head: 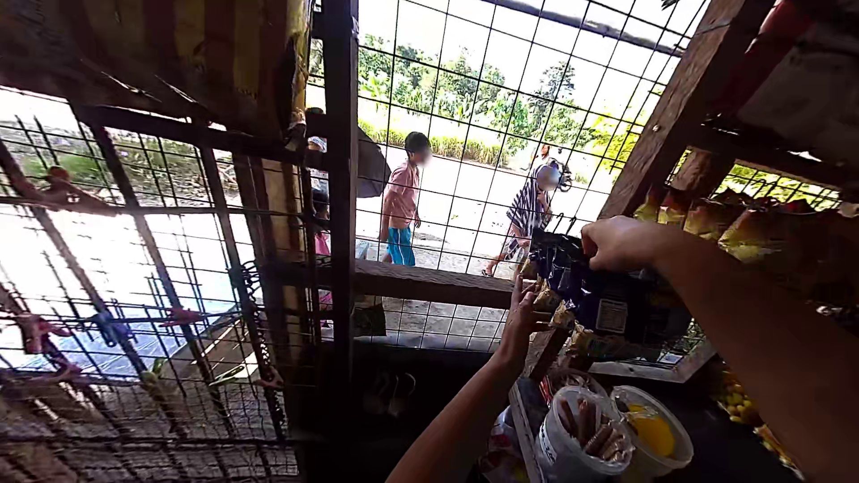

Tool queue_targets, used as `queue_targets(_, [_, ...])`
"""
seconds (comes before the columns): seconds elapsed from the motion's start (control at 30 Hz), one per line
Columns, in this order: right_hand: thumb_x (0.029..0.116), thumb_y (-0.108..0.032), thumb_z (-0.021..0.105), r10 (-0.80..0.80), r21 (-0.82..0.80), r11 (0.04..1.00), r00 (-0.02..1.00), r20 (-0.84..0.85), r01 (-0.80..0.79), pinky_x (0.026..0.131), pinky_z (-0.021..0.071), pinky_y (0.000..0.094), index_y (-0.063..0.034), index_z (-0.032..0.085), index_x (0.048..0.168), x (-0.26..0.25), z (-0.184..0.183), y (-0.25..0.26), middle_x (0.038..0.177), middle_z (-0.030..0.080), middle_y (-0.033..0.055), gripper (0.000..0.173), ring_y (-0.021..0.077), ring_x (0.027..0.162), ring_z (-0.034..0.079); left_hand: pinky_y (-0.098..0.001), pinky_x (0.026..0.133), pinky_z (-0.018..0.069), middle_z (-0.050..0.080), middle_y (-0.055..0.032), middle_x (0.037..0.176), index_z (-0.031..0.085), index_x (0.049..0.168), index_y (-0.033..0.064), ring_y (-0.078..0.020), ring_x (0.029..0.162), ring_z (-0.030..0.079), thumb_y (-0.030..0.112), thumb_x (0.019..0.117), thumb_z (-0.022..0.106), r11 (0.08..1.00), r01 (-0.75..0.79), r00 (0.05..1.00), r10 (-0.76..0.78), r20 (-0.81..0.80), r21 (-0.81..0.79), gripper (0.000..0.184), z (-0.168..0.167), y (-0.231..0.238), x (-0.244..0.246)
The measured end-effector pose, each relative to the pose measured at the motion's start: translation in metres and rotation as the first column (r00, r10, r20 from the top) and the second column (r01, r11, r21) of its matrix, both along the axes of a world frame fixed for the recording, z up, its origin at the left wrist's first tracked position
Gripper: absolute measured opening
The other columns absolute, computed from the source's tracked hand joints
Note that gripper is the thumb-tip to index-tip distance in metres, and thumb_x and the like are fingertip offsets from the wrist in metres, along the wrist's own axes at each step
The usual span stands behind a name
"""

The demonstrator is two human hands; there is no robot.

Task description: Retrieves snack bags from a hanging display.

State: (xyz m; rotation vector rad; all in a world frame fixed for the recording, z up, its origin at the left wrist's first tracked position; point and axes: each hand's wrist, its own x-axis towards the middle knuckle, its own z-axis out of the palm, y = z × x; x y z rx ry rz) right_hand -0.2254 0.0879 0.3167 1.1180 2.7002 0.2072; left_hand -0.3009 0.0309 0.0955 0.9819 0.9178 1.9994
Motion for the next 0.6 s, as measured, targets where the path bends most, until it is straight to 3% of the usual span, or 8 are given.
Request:
queue_targets(0.13, [0.0982,-0.006,0.065,0.007,-0.008,1.0,1.0,-0.026,-0.007,0.1,0.0432,0.0629,0.0101,0.061,0.122,0.005,-0.001,-0.001,0.122,0.062,0.0318,0.029,0.0463,0.119,0.059,-0.0285,0.079,0.0553,0.03,-0.022,0.16,0.001,0.163,0.0053,-0.0143,0.1,0.066,0.03,0.1084,0.017,1.0,0.018,1.0,-0.018,0.004,-0.002,0.062,0.003,-0.004,0.0])
queue_targets(0.5, [0.0945,-0.019,0.07,0.055,0.066,0.997,0.985,-0.162,-0.045,0.092,0.0458,0.071,-0.0025,0.068,0.122,0.026,-0.014,0.01,0.124,0.065,0.0249,0.032,0.0455,0.121,0.059,-0.029,0.085,0.0558,0.048,-0.0191,0.144,0.014,0.16,0.0012,-0.0141,0.1,0.066,0.028,0.1085,0.014,0.999,-0.02,0.999,0.02,0.032,0.027,0.058,-0.004,-0.003,0.011])
queue_targets(0.6, [0.0955,-0.02,0.069,0.041,0.048,0.998,0.977,-0.209,-0.032,0.091,0.0446,0.0717,-0.0037,0.068,0.122,0.031,-0.015,0.004,0.127,0.064,0.0236,0.031,0.0452,0.123,0.058,-0.0279,0.088,0.0555,0.045,-0.0179,0.146,0.011,0.16,0.0018,-0.0131,0.107,0.065,0.026,0.1092,0.011,0.998,-0.04,0.999,0.038,0.031,0.042,0.056,-0.006,-0.004,0.016])
